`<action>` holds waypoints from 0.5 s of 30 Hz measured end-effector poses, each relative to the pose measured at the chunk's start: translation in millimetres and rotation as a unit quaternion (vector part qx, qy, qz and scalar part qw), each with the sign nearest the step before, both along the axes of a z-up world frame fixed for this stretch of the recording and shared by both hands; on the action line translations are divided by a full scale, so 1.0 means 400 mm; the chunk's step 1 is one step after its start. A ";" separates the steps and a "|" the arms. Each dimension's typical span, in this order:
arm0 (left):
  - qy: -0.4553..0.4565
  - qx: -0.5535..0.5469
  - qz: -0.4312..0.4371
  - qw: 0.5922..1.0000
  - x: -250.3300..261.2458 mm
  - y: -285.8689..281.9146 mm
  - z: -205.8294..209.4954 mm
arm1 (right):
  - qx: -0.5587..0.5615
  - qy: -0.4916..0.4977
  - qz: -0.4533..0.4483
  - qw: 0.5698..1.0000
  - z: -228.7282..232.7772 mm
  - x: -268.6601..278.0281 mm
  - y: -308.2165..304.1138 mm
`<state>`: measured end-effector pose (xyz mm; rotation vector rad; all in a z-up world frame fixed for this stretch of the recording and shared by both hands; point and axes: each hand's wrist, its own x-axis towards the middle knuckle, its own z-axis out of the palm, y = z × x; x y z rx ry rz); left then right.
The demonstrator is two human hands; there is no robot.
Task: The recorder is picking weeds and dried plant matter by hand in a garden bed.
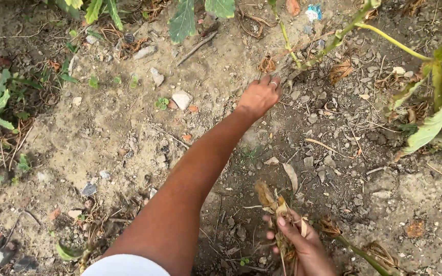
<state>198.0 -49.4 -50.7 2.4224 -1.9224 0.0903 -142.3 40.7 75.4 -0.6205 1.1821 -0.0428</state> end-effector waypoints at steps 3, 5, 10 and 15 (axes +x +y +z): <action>0.003 -0.018 -0.040 0.999 0.035 0.003 -0.032 | 0.030 0.032 0.024 0.999 -0.015 -0.019 0.018; 0.035 -0.047 -0.046 0.997 0.053 0.014 -0.032 | 0.031 0.042 0.081 0.995 -0.033 -0.008 0.039; 0.273 -0.171 0.024 0.946 0.030 0.062 0.099 | -0.039 0.080 -0.031 0.996 -0.047 0.202 0.051; 0.524 -0.218 0.140 0.812 -0.077 0.099 0.111 | -0.124 -0.093 -0.327 0.932 -0.164 0.361 -0.026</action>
